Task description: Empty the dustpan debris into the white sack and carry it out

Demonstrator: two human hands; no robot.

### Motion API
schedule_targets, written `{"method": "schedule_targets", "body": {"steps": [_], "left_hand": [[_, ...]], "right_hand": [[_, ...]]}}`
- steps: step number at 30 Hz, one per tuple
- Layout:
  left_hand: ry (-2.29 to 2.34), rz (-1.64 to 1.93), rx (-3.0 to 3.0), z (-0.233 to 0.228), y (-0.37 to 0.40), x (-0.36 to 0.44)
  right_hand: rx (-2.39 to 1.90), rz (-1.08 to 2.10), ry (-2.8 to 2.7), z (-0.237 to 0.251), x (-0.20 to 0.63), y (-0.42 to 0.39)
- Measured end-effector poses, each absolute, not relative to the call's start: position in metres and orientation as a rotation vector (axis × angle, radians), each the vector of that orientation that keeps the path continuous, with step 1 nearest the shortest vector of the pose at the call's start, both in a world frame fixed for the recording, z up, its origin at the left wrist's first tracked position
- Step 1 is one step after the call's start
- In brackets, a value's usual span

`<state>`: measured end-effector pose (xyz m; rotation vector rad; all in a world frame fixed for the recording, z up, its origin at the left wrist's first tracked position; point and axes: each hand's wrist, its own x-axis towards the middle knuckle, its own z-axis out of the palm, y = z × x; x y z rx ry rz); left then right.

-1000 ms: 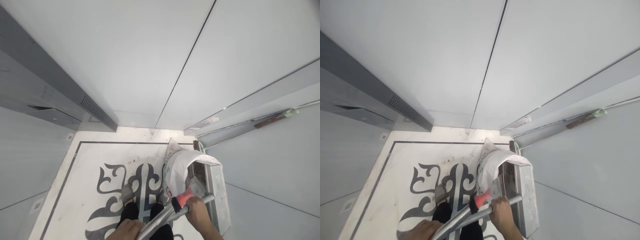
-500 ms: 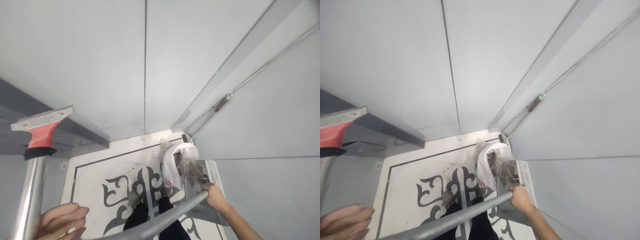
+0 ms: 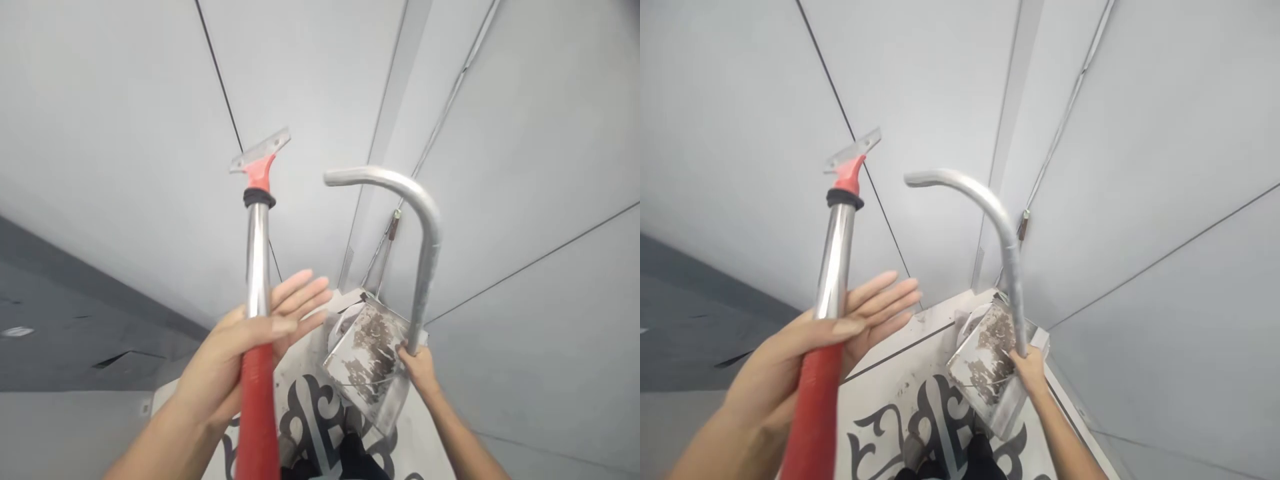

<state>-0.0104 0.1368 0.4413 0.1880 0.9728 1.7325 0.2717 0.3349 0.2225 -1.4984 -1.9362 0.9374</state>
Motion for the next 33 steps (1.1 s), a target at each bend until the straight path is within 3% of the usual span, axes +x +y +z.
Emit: {"method": "schedule_targets", "body": {"steps": [3,7,11,15,18,21,23,26,29,33], "left_hand": [[0.949,1.863,0.241,0.474,0.143,-0.004],[1.076,2.087,0.086,0.508,0.131,-0.007],[1.268,2.090,-0.165,0.503,0.123,-0.016],[1.219,1.879,-0.254,0.437,0.119,-0.016],[1.199,1.745,-0.369,0.365,0.110,-0.008],[1.335,1.686,-0.347,0.301,0.100,0.001],[1.439,1.637,-0.271,0.271,0.096,0.004],[1.551,1.607,-0.214,0.245,0.091,0.003],[1.486,1.632,-0.236,0.229,0.085,-0.006],[1.463,1.642,-0.292,0.188,0.064,-0.027]], "right_hand": [[-1.328,1.131,-1.936,0.204,0.229,0.296],[-1.201,1.153,-2.043,0.160,0.176,0.239],[-1.138,1.171,-2.344,0.110,0.144,0.200],[-1.062,1.532,-2.521,0.106,0.138,0.194],[-1.161,2.122,-2.023,0.154,0.136,0.204],[-0.871,2.616,-1.852,0.222,0.125,0.203],[-0.742,2.703,-2.032,0.254,0.113,0.188],[-0.902,2.789,-1.867,0.267,0.096,0.154],[-1.201,2.576,-1.676,0.251,0.086,0.126],[-1.278,2.242,-1.768,0.216,0.104,0.140]]}}
